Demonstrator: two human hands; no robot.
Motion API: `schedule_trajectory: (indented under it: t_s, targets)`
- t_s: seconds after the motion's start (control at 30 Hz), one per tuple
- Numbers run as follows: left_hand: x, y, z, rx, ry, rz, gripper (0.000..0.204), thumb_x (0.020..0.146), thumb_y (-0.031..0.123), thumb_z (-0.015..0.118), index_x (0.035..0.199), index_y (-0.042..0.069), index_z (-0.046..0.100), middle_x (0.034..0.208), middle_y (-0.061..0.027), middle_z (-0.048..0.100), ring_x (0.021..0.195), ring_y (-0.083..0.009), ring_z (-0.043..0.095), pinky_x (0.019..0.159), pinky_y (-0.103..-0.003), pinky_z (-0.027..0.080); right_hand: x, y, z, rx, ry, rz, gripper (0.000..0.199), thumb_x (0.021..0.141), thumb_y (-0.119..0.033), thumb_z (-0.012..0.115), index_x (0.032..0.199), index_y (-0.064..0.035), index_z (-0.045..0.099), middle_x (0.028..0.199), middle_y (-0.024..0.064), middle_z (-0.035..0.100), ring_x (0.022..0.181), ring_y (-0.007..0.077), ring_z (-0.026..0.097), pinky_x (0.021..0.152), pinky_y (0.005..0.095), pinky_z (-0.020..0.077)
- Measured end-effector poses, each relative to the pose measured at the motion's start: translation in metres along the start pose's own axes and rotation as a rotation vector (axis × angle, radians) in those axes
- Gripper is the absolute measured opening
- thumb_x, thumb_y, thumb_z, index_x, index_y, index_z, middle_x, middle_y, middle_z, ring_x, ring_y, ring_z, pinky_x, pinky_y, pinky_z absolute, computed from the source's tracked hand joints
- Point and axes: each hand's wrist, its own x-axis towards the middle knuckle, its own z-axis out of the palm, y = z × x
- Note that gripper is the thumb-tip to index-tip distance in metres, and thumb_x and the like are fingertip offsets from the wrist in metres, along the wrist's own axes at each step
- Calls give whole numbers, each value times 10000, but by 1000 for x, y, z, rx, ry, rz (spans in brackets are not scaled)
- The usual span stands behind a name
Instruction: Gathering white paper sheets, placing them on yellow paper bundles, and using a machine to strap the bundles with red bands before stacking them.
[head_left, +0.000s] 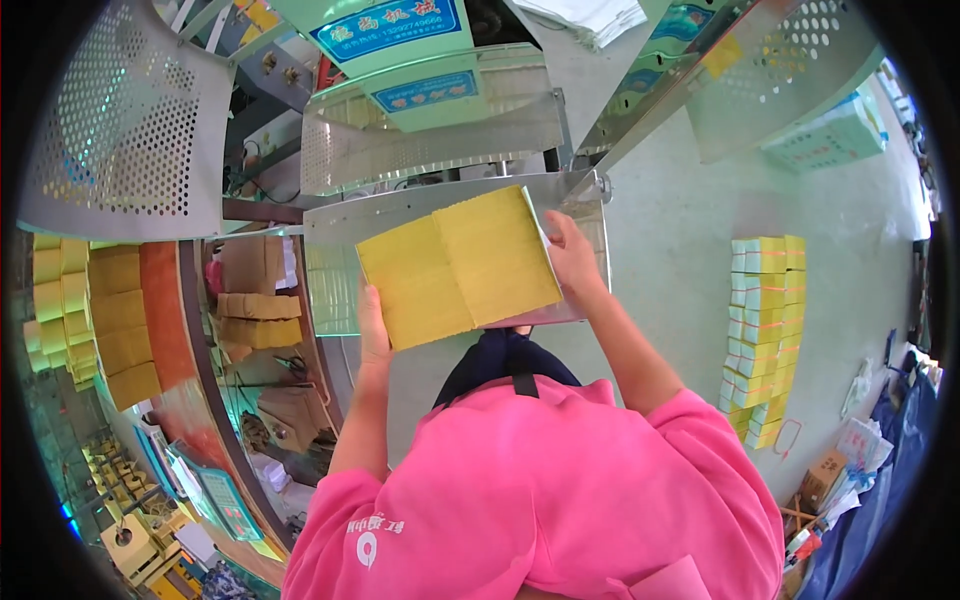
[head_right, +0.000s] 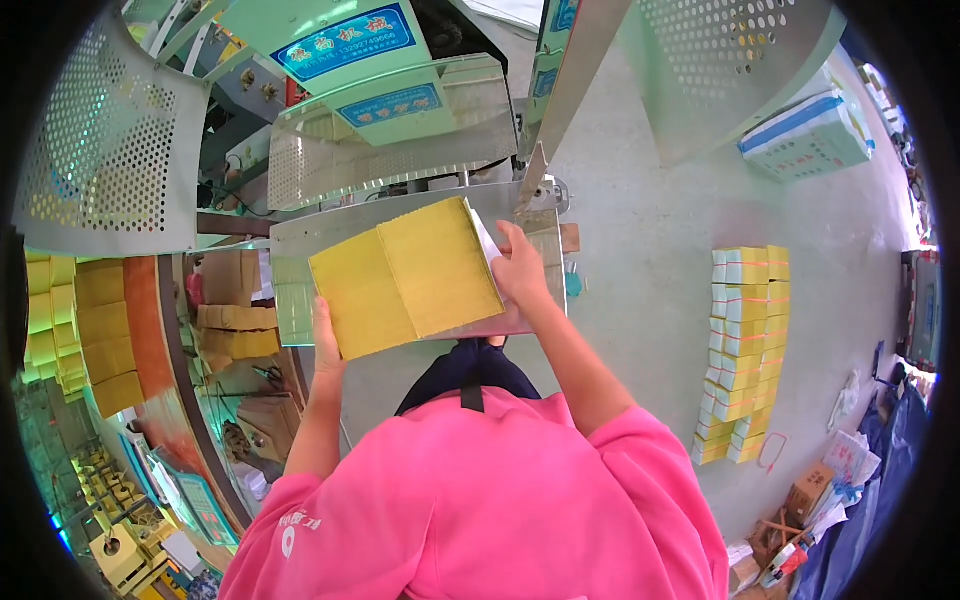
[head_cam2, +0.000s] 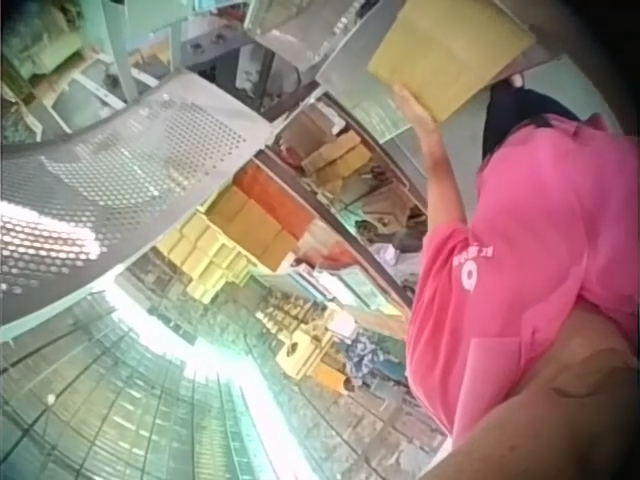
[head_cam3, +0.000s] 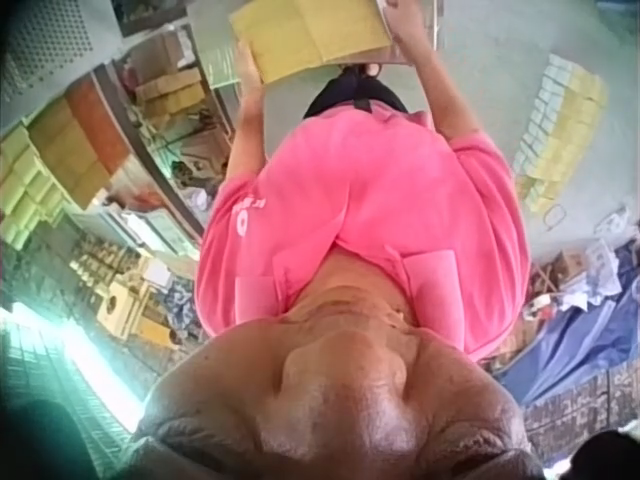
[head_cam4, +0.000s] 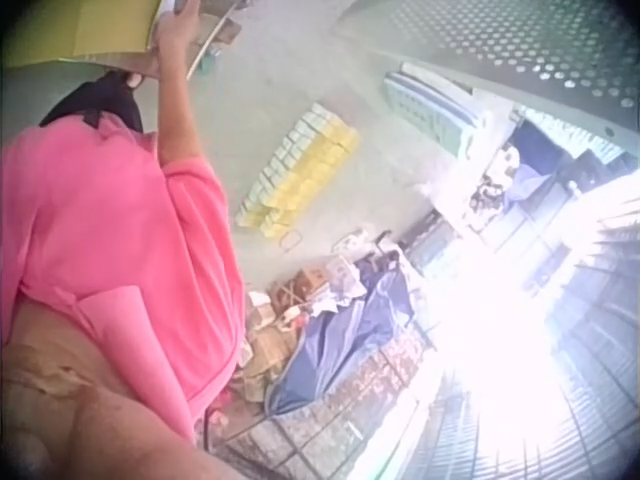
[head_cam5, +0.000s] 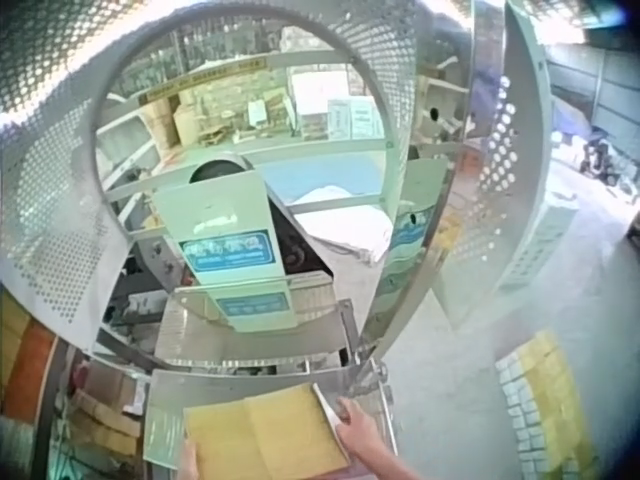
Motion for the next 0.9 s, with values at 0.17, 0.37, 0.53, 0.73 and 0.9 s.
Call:
schedule_trajectory:
  t_s: [0.17, 0.37, 0.53, 0.73, 0.9]
  targets:
    - [-5, -8, 4, -12, 41, 44, 571, 1035, 470, 367, 1405, 38, 417, 1341, -86, 516, 1222, -206, 508, 1026, -356, 417, -11, -16, 4, 14, -15, -37, 429, 788, -14, 509, 1176, -130, 651, 1129, 140, 663, 1029, 286, 643, 913, 362, 488]
    - [0, -15, -3, 71, 26, 60, 576, 1035, 471, 365, 1407, 35, 415, 1360, -91, 502, 1239, -206, 493, 1034, -349, 405, -9, -10, -7, 275, -108, 92, 307, 925, -184, 527, 1180, -77, 661, 1198, 92, 644, 1053, 218, 619, 903, 317, 480]
    - [-2, -15, -5, 45, 3, 7, 595, 1033, 475, 364, 1417, 22, 394, 1368, -97, 493, 1250, -204, 482, 1042, -349, 390, -32, -71, -24, 644, -107, 473, 440, 1009, -354, 479, 1282, -27, 592, 1295, 67, 582, 1149, 181, 558, 947, 306, 452]
    - [-6, 9, 12, 59, -28, 4, 581, 1039, 451, 344, 1426, 19, 369, 1372, -103, 471, 1249, -199, 461, 1048, -343, 369, -38, -71, -16, 605, -130, 182, 458, 1015, -344, 484, 1339, -26, 547, 1308, 70, 569, 1204, 162, 511, 998, 299, 412]
    - [-4, 15, 13, 195, -47, 87, 566, 1039, 427, 336, 1430, 18, 356, 1380, -105, 448, 1267, -204, 434, 1055, -348, 347, -33, -62, -7, 528, -28, 112, 398, 1003, -294, 500, 1227, 13, 619, 1159, 60, 648, 1062, 145, 574, 930, 282, 438]
